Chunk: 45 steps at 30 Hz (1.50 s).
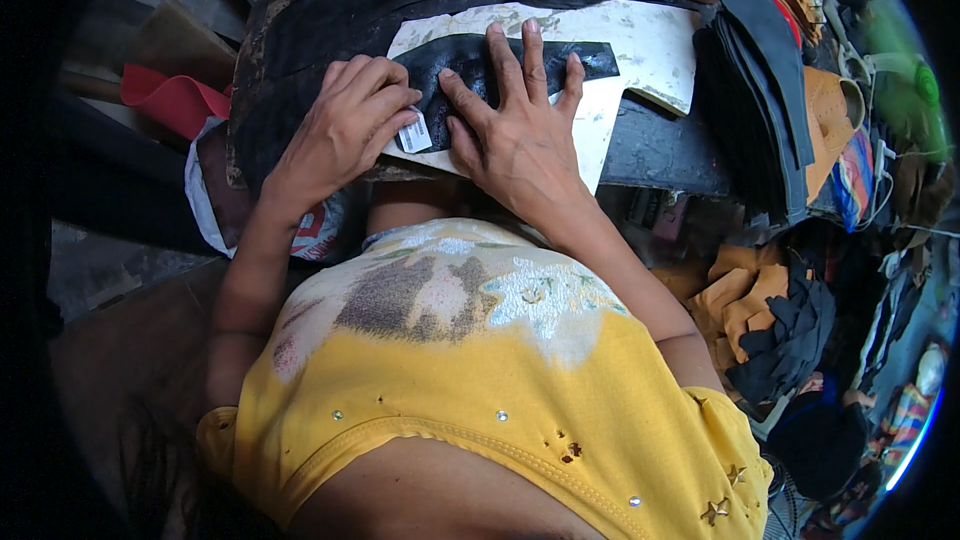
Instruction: The person repeatedly applies a liquid from a small container onto black shoe sole pieces using a brush, then rubs the liquid into the surface with their fingers. They handle multiple sole pieces one at a time, placing each treated piece aside on the workbench.
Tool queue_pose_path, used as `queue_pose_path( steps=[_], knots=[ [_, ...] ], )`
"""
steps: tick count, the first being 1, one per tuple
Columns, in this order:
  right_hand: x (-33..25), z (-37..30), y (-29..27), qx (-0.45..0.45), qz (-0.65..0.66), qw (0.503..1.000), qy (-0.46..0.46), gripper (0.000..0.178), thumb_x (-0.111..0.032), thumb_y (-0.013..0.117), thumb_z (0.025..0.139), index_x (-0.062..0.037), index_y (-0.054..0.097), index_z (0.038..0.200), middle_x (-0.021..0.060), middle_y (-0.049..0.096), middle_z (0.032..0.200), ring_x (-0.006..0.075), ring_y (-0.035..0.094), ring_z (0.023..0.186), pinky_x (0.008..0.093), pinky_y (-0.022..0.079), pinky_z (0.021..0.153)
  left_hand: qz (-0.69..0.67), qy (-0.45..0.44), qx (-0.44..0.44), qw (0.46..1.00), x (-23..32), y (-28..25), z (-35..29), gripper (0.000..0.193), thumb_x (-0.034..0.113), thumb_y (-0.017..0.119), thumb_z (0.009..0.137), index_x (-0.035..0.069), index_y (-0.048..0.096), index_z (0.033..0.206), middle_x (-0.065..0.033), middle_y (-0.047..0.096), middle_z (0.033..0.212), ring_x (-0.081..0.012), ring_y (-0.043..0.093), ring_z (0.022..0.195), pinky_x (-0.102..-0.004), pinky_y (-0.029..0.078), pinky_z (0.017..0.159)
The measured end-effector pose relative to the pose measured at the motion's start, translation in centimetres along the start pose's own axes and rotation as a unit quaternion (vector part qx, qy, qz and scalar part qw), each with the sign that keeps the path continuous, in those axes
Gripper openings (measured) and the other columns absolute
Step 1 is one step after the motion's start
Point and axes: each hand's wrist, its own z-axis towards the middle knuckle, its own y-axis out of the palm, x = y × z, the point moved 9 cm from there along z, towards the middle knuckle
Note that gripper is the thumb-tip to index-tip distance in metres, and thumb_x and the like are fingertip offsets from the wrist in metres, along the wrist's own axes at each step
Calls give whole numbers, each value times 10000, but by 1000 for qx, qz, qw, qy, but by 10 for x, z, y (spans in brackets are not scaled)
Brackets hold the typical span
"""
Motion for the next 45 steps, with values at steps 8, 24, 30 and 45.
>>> queue_pose_path(
  steps=[8, 24, 30, 45],
  knots=[
    [-1, 0, 0, -15, -40, 999, 9, 440, -334, 631, 887, -301, 618, 1326, 188, 305, 1554, 426, 149, 1478, 667, 45, 1106, -19, 40, 17, 999, 6, -7, -5, 151, 31, 671, 781, 9, 600, 912, -101, 551, 963, -263, 549, 946, -386, 413, 858],
    [1, 0, 0, -16, -33, 999, 5, 438, -322, 628, 880, -271, 632, 1315, 188, 322, 1547, 419, 141, 1483, 664, 56, 1121, -333, -425, 41, 841, -71, -38, -193, 104, 106, 613, 943, 7, 625, 973, -18, 603, 887, -77, 548, 834, -234, 446, 761],
    [1, 0, 2, -24, -53, 998, 5, 436, -304, 598, 902, -297, 614, 1338, 170, 318, 1559, 405, 149, 1486, 650, 35, 1141, -454, -500, 123, 727, -80, 36, -248, 191, 182, 585, 992, 8, 598, 1070, -58, 661, 946, -104, 617, 858, -244, 488, 798],
    [-1, -1, 0, -10, -55, 998, 0, 458, -280, 633, 887, -274, 598, 1343, 139, 322, 1560, 378, 160, 1489, 591, 46, 1162, -683, -402, 402, 458, -64, 94, -212, 127, 78, 559, 954, 51, 589, 1075, -86, 636, 1038, -198, 602, 956, -356, 480, 801]
  ],
)
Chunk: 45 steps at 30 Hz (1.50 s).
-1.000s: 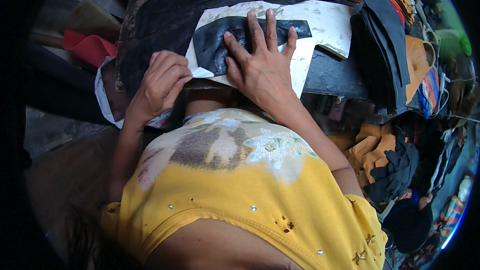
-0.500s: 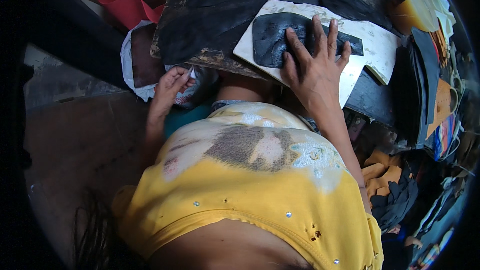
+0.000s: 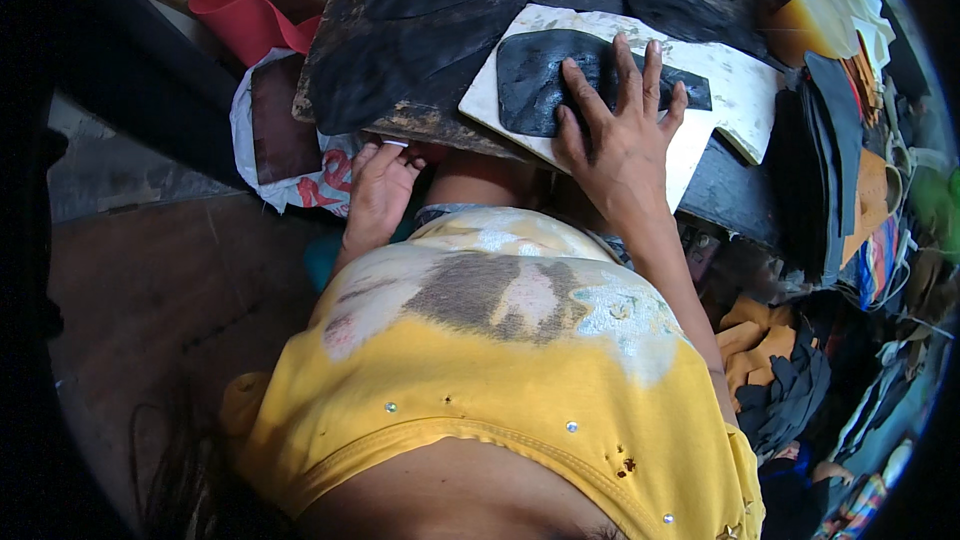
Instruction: The person repeatedly applies a liquid from a small container onto black shoe sole pieces using a brush, then rubs the liquid into the surface with their fingers. They handle multiple sole pieces one at a time, placing each treated piece aside on the workbench.
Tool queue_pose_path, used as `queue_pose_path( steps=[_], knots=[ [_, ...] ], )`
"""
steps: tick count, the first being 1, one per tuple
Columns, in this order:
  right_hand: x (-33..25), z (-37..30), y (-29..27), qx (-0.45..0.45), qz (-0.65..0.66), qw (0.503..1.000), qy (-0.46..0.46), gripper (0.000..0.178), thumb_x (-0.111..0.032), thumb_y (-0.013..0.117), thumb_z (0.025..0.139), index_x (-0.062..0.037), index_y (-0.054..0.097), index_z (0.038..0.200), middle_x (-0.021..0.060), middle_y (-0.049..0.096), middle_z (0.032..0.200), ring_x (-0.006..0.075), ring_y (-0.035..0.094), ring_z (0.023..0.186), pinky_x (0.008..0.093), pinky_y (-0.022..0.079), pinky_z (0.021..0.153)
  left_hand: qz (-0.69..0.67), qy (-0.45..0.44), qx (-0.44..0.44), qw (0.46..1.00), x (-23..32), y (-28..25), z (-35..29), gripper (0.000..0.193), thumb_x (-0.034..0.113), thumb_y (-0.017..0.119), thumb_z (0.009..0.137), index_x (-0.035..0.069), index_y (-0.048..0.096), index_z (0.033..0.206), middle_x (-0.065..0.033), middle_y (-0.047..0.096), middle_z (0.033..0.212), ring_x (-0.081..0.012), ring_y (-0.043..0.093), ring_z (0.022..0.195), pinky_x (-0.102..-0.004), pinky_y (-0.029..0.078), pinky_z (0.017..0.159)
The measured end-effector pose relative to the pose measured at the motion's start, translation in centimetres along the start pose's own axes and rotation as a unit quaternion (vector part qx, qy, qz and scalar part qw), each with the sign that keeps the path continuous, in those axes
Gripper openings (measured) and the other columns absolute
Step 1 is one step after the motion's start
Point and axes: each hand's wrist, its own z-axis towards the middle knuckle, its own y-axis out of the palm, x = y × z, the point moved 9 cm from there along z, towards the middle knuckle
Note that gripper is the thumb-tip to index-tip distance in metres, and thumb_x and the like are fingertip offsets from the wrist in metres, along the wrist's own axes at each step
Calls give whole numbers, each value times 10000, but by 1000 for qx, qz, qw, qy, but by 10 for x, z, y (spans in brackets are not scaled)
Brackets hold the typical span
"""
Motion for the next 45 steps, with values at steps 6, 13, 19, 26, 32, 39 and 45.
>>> queue_pose_path(
  steps=[6, 13, 19, 26, 32, 39, 45],
  knots=[
    [-4, 3, -10, 35, 83, 996, 1, 413, -145, 707, 807, -127, 525, 1177, 215, 405, 1383, 399, 271, 1422, 614, 104, 1140, 25, -18, 1, 1000, 15, 11, -11, 213, 53, 519, 951, -5, 565, 1150, -115, 630, 1068, -212, 591, 986, -346, 460, 883],
    [-13, 6, -21, 39, 94, 993, -55, 446, -126, 749, 738, -134, 585, 1152, 89, 528, 1174, 319, 457, 1216, 596, 146, 1109, 76, 17, -1, 997, 45, 0, -24, 188, 163, 514, 991, 20, 554, 1104, -175, 659, 1056, -283, 647, 989, -390, 505, 877],
    [2, 12, -31, 56, 191, 980, -21, 379, -288, 562, 969, -67, 519, 1274, 120, 598, 1190, 285, 497, 1228, 542, 128, 1137, 665, 191, 158, 705, 90, -58, -19, 216, 142, 639, 922, -42, 700, 1016, -169, 659, 1059, -316, 642, 921, -358, 488, 853],
    [147, 64, -124, 242, -39, 967, 71, 429, -467, 471, 990, -177, 670, 1236, 207, 489, 1370, 388, 439, 1278, 519, 280, 1082, 695, 83, 126, 703, 58, -91, -12, 456, 79, 700, 802, -50, 583, 1223, -281, 615, 1108, -409, 599, 1065, -434, 453, 931],
    [332, 118, -125, 84, -149, 937, 305, 865, -790, 153, 904, -198, 665, 1274, 220, 287, 1558, 432, 184, 1463, 701, 107, 1100, 742, 183, 125, 633, 68, -64, -19, 299, 47, 681, 816, -38, 531, 1062, -249, 619, 979, -448, 598, 962, -476, 456, 841],
    [322, 132, -169, 142, -179, 938, 259, 626, -620, 257, 984, -219, 684, 1205, 164, 566, 1337, 384, 425, 1334, 702, 241, 1028, 758, 144, 127, 624, 71, -71, -21, 205, 177, 689, 853, -15, 617, 851, -208, 652, 794, -386, 639, 746, -456, 478, 676],
    [163, 80, -113, 112, -333, 931, 97, 406, -466, 516, 968, -162, 728, 1136, 168, 455, 1442, 375, 331, 1408, 650, 218, 1080, 697, 171, 106, 689, 68, -63, -18, 131, 73, 641, 845, -51, 600, 848, -256, 632, 899, -428, 617, 858, -476, 471, 751]
  ],
)
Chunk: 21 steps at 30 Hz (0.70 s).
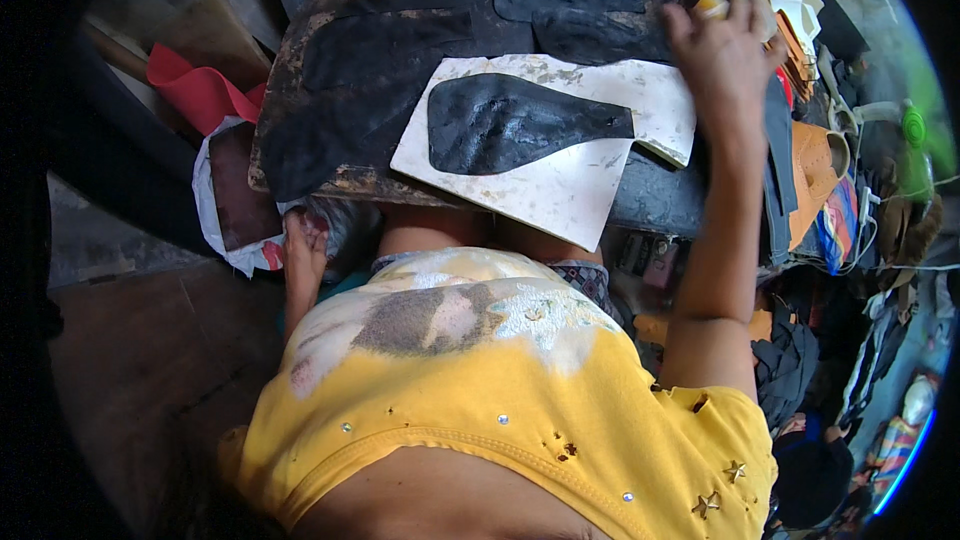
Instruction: The person repeatedly applies a liquid from a small container onto black shoe sole pieces using a brush, then rubs the liquid into the surface with their fingers. They handle multiple sole pieces one at a time, placing each treated piece aside on the workbench.
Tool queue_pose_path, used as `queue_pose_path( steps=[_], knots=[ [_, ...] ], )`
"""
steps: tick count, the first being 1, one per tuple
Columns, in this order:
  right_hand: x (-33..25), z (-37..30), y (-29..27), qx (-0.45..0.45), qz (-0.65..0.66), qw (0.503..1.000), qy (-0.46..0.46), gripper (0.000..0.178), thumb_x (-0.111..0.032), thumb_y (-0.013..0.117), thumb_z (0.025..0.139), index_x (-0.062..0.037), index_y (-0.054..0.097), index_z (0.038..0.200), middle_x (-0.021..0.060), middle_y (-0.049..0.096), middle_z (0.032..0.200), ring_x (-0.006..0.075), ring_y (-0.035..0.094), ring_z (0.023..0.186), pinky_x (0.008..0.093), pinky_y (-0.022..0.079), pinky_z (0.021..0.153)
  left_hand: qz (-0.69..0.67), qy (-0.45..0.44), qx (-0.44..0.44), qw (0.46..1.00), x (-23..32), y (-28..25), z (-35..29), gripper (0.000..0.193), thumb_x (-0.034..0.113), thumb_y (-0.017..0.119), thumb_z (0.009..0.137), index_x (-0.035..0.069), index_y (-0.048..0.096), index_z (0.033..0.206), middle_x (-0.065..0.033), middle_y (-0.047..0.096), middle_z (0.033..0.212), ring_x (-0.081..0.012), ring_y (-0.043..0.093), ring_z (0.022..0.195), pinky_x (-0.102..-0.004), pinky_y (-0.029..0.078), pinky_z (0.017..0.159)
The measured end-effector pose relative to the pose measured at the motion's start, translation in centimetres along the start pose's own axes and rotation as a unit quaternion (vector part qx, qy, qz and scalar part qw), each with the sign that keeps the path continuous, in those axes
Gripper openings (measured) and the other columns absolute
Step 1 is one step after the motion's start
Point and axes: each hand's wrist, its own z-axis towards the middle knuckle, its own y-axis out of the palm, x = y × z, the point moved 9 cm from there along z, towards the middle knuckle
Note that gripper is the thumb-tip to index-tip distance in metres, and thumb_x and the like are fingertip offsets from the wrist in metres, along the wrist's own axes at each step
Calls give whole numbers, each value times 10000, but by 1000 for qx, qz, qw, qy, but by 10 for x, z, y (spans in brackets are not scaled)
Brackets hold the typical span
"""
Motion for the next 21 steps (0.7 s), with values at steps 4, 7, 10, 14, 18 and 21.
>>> queue_pose_path(
  steps=[4, 7, 10, 14, 18, 21],
  knots=[
    [-117, -69, -55, -21, 312, 933, -177, 278, -279, 725, 839, -176, 740, 1097, 141, 353, 1531, 360, 197, 1473, 590, 79, 1156, 103, 40, -79, 991, 11, 16, 5, 111, 21, 630, 821, -62, 599, 888, -262, 624, 895, -440, 609, 884, -478, 473, 769],
    [-164, -99, -54, -130, 406, 874, -235, 389, -387, 616, 912, -274, 654, 1283, 151, 218, 1605, 377, 86, 1502, 620, -45, 1154, 133, 70, -59, 987, 20, 15, 6, 154, 58, 651, 828, -65, 596, 903, -268, 636, 903, -444, 617, 887, -482, 477, 759],
    [-175, -104, -29, -212, 349, 891, -200, 478, -507, 488, 954, -294, 581, 1372, 140, 147, 1629, 376, 12, 1509, 624, -81, 1144, 69, 5, -48, 996, 12, 12, 7, 166, 81, 654, 835, -58, 594, 902, -270, 635, 881, -441, 621, 908, -487, 475, 761],
    [-175, -109, -29, -201, 246, 930, -183, 659, -583, 335, 978, -126, 535, 1409, 119, 135, 1635, 332, 1, 1515, 642, -118, 1124, 36, -95, -135, 986, -6, 22, 1, 203, 93, 643, 849, -47, 596, 988, -285, 629, 941, -451, 617, 901, -490, 483, 768],
    [-182, -123, -53, -188, 339, 891, -236, 653, -569, 352, 977, -71, 648, 1279, 113, 193, 1620, 314, 30, 1516, 646, -119, 1124, 74, 60, -105, 990, 17, 22, 0, 224, 86, 628, 851, -31, 596, 1039, -282, 633, 931, -456, 620, 861, -493, 496, 748],
    [-169, -114, -43, -173, 293, 922, -183, 674, -590, 340, 969, -84, 629, 1306, 105, 192, 1622, 315, 32, 1516, 640, -137, 1122, 134, 137, -101, 976, 26, 31, -2, 197, 69, 621, 838, -33, 622, 1006, -278, 622, 921, -455, 604, 881, -496, 491, 767]
  ],
)
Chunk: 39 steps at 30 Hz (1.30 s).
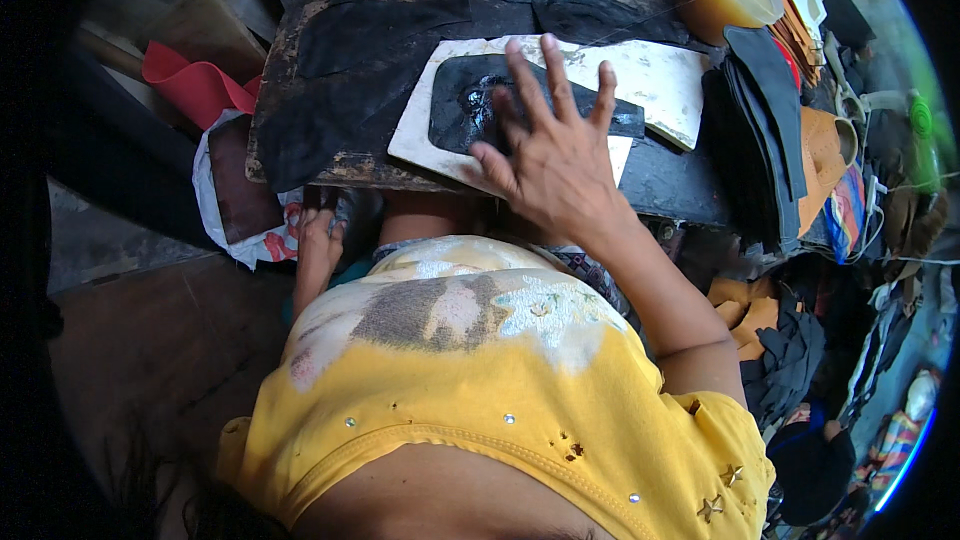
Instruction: The person repeatedly applies a liquid from a small container onto black shoe sole pieces using a brush, then rubs the liquid into the surface with their fingers. They handle multiple sole pieces one at a time, placing each treated piece aside on the workbench.
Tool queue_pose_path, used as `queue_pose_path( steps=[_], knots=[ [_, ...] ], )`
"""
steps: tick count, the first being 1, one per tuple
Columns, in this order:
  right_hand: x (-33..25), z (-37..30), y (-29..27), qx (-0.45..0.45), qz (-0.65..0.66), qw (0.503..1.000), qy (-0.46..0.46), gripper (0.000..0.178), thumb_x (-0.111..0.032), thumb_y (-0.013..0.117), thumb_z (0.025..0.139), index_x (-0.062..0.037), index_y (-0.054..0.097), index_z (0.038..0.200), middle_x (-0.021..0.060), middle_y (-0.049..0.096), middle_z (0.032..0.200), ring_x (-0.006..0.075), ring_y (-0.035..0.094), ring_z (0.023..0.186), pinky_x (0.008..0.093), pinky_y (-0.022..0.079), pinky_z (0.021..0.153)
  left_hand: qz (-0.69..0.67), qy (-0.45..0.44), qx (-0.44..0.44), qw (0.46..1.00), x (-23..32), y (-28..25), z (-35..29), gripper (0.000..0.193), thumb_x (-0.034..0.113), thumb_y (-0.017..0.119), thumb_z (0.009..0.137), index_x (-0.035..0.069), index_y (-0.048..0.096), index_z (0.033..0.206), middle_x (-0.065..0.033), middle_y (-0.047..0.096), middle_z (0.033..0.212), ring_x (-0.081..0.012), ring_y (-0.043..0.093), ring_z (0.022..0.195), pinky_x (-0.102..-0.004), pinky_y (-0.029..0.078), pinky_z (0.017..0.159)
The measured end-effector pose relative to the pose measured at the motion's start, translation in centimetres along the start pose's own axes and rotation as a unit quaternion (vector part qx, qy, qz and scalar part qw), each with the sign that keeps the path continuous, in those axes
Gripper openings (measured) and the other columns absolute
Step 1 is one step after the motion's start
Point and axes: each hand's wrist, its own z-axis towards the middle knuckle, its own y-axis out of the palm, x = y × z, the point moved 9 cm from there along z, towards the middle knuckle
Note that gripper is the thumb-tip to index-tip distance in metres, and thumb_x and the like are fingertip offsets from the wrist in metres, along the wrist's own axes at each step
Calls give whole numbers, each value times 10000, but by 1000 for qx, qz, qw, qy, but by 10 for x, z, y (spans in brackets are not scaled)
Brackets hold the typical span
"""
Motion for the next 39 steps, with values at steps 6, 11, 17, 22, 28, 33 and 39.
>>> queue_pose_path(
  steps=[6, 11, 17, 22, 28, 33, 39],
  knots=[
    [2, 20, 10, 10, -5, 999, -41, 682, -631, 294, 960, -173, 555, 1394, 69, 217, 1619, 324, 32, 1514, 631, -166, 1121, -52, -38, 29, 998, 4, -2, 5, 188, 62, 632, 820, -35, 614, 979, -283, 598, 941, -470, 567, 916, -514, 461, 811],
    [-10, 24, 11, 10, -10, 996, -88, 595, -626, 276, 971, -322, 500, 1431, 54, 261, 1605, 330, 65, 1511, 640, -174, 1115, -54, -13, 46, 997, 7, -10, 6, 237, 56, 629, 836, -19, 576, 1055, -272, 625, 874, -474, 608, 837, -523, 471, 733],
    [-12, 13, 19, -46, -10, 994, -103, 527, -641, 196, 981, -484, 426, 1428, 13, 205, 1624, 323, 32, 1512, 604, -155, 1146, -136, 5, 29, 990, 9, 2, 0, 239, 60, 614, 872, -11, 526, 1083, -278, 622, 888, -489, 609, 822, -519, 465, 677],
    [-9, 4, 11, -87, 124, 983, -105, 473, -558, 274, 987, -432, 582, 1324, 36, 246, 1611, 328, 32, 1512, 649, -119, 1140, -20, 52, -27, 998, 25, 5, 4, 150, 119, 620, 893, -12, 573, 950, -256, 639, 855, -463, 624, 800, -510, 467, 666],
    [18, 13, -5, -57, 356, 932, -40, 562, -558, 329, 952, -234, 724, 1188, 93, 264, 1604, 325, 2, 1516, 585, -108, 1162, -78, -51, -18, 995, 40, -23, 9, 229, 164, 628, 904, -14, 552, 781, -214, 625, 740, -423, 627, 719, -504, 452, 625],
    [35, 25, 25, -55, 51, 996, 42, 473, -434, 216, 1040, -398, 513, 1406, 84, 183, 1627, 333, -9, 1514, 613, -116, 1147, -68, 33, -82, 994, 85, -51, 18, 200, 145, 625, 922, -7, 559, 808, -214, 610, 741, -406, 621, 683, -459, 460, 600],
    [22, 29, 23, 24, -66, 997, 12, 441, -402, 226, 1051, -479, 438, 1429, 52, 195, 1628, 325, 67, 1513, 634, -88, 1143, -361, 118, -26, 925, 138, -102, 42, 124, 91, 565, 969, -6, 636, 999, -109, 639, 785, -200, 644, 686, -301, 487, 621]
  ],
)
